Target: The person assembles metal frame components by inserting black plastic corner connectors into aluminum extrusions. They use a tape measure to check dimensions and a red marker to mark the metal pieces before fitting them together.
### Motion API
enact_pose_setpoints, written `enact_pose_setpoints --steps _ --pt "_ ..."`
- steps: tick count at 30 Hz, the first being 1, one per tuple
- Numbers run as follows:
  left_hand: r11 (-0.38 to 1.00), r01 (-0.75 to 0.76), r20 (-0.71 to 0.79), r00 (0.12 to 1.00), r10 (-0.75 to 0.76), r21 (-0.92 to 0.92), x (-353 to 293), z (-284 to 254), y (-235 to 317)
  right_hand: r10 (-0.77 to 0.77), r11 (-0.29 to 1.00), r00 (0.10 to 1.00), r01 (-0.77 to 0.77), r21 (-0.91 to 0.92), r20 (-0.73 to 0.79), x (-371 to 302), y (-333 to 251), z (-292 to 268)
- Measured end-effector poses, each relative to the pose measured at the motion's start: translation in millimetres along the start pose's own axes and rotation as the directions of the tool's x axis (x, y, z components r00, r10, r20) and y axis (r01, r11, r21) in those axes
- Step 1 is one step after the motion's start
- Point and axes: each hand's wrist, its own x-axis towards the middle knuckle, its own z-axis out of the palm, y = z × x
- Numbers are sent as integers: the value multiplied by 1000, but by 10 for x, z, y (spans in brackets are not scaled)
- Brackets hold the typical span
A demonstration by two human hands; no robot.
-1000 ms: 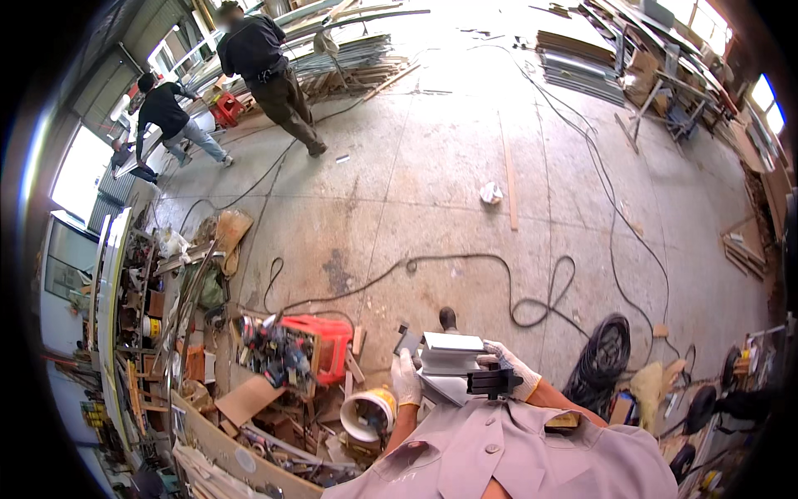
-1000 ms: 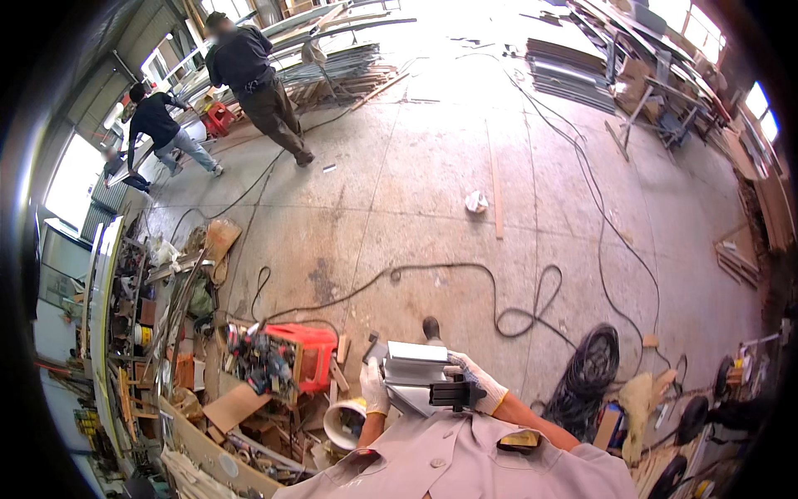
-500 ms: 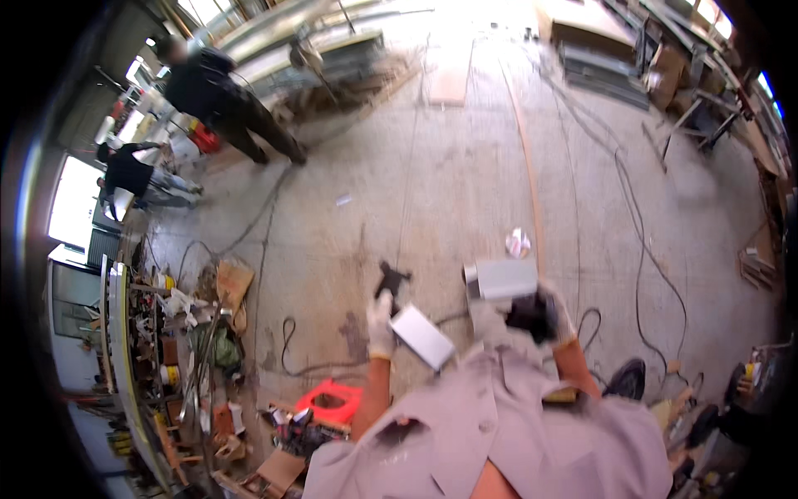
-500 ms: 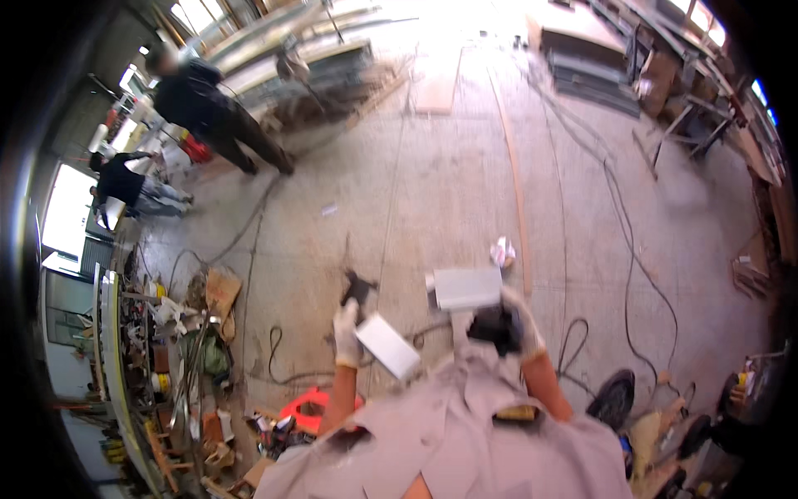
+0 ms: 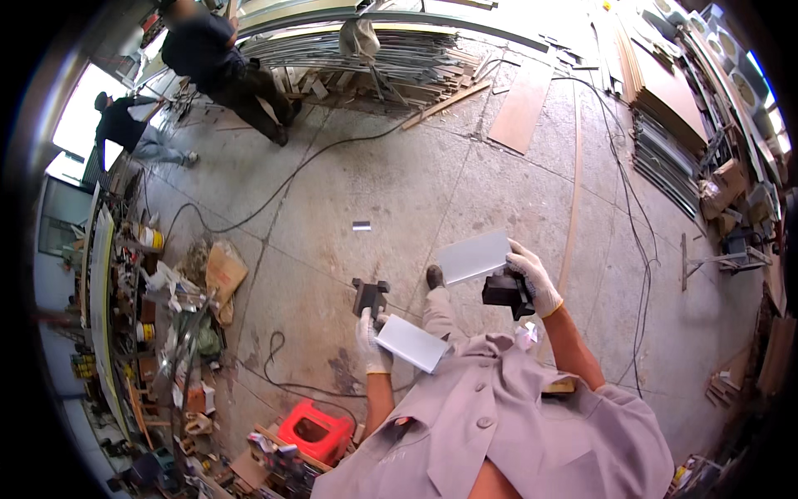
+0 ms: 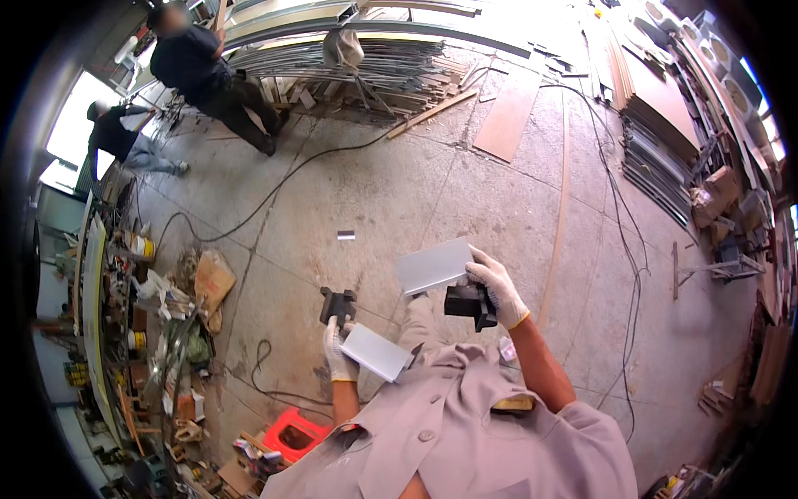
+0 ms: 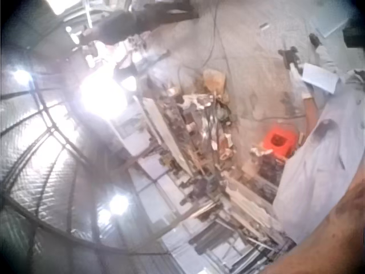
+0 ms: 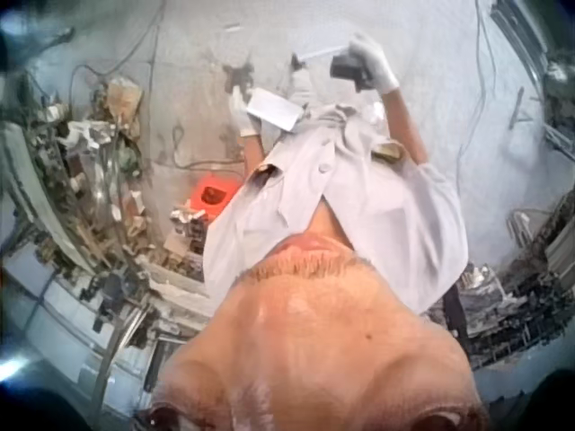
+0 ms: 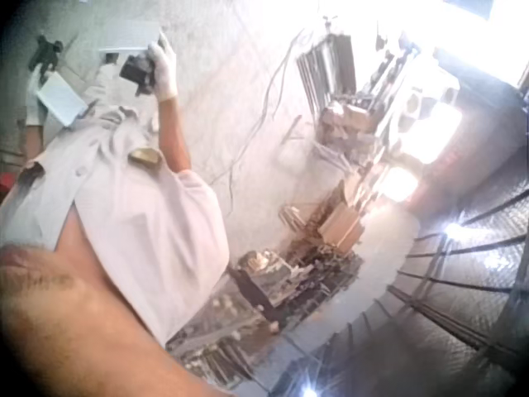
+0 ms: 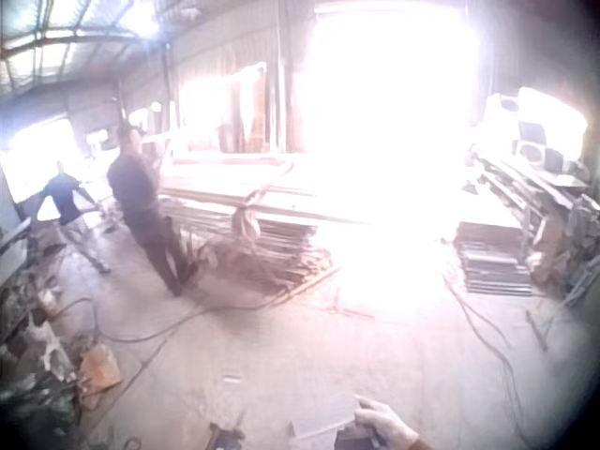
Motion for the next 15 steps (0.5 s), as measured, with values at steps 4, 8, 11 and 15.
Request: enact_pose_setpoints --steps 4,8,11,15 --pt "998 2 85 996 4 -67 1126 1023 338 -109 993 994 109 49 -7 989 -621 91" --pt "976 -106 156 985 76 192 2030 2249 1107 -62 983 995 75 167 -80 2140 -700 -208" --pt "923 -149 211 975 76 355 2648 3141 1484 -72 990 995 79 120 -65 2900 -1265 -149" --pt "806 -335 266 937 228 489 3433 4090 1748 -24 992 999 28 121 -33 4217 -1752 -324"
